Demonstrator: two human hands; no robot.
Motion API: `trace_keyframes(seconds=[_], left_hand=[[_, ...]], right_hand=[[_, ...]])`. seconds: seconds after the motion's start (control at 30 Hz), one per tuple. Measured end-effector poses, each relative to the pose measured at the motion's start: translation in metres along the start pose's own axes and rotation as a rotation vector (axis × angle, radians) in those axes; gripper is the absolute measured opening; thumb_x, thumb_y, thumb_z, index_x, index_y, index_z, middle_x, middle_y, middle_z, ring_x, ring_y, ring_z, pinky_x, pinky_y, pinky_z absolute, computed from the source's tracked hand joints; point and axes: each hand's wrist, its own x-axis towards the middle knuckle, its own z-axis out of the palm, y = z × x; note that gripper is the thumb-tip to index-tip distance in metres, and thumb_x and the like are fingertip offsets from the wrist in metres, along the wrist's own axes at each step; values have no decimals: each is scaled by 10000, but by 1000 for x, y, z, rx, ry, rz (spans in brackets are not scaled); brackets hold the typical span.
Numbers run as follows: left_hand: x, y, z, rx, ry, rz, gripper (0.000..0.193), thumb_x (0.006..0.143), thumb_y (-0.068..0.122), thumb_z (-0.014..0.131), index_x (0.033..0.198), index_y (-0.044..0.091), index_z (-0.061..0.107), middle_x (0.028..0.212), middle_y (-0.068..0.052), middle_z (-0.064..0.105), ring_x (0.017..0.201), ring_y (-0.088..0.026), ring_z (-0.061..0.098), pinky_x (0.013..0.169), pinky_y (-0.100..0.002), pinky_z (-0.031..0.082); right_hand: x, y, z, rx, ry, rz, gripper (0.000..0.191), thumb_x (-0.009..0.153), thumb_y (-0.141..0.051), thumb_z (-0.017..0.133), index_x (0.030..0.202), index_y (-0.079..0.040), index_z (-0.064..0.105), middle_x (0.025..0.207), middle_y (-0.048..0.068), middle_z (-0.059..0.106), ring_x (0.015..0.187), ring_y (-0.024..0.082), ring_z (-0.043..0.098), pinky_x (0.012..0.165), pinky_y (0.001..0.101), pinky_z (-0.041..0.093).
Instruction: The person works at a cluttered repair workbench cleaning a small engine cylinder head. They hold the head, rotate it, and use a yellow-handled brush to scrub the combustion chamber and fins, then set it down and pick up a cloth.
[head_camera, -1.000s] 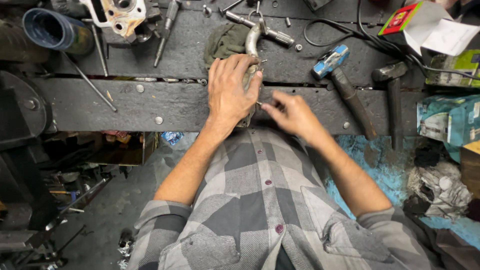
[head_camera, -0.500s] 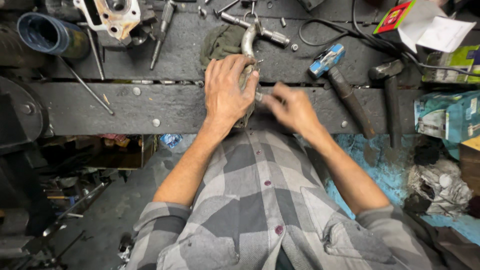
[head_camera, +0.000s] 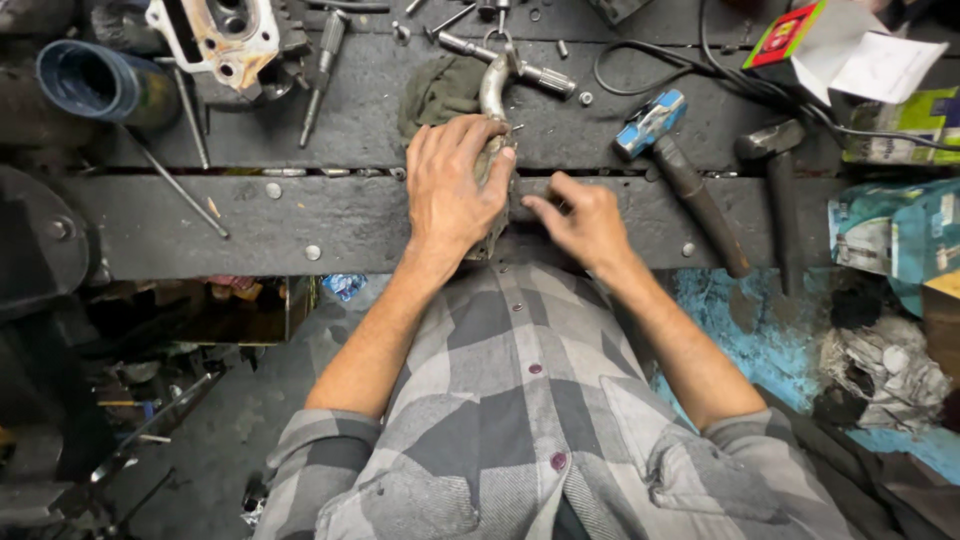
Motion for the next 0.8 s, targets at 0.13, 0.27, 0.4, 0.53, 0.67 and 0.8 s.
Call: trace_keyframes(seconds=[0.13,0.27,0.4,0.53,0.67,0.8], left_hand=[[1,-1,0,-5,11,6,249,935,246,722,1150,121,727,1208,-49,697,1172,-279,615,1120,-467,388],[0,-1,1,-1,7,12,250,925,247,726,1140,121,732,1192,-50,701,1163,-274,620,1104,-461,392],[-1,-1,0,4,6,9,254,928,246,726,1146,118,732,1186,-56,697,1159,-281,617,1090,-458,398],[0,0,0,-10,16,12,254,935,244,717,1156,119,734,1195,-56,695,1148,-282,617,1085,-449,404],[1,0,0,-3,24,14,255,929,248,719,1149,122,741,1198,-48,704,1152,-276,623,1080,-446,407],[1,-3,1,-3,40,17,257,938,249,720,1152,109,736,1217,-48,707,1159,-268,639,1075,-444,415]], right_hand=[[5,-6,-4,122,-133,192,309,952,-206,787,851,7,587,647,191,629,554,380,612,516,444,476],[18,-9,-13,-25,-31,114,267,970,-213,770,893,-5,622,707,205,660,584,371,647,524,443,477],[17,-19,-16,-8,-5,142,278,960,-250,763,889,-22,622,706,193,661,598,375,660,542,453,493],[16,-28,-20,-69,-146,52,309,933,-294,774,882,-29,624,662,198,626,634,427,627,563,490,481],[23,-31,-27,-137,-173,60,325,940,-314,753,861,-37,603,661,182,625,633,424,627,554,504,474],[24,-35,-25,-279,-24,-169,278,950,-271,730,858,-51,587,726,167,636,644,395,645,548,502,478]])
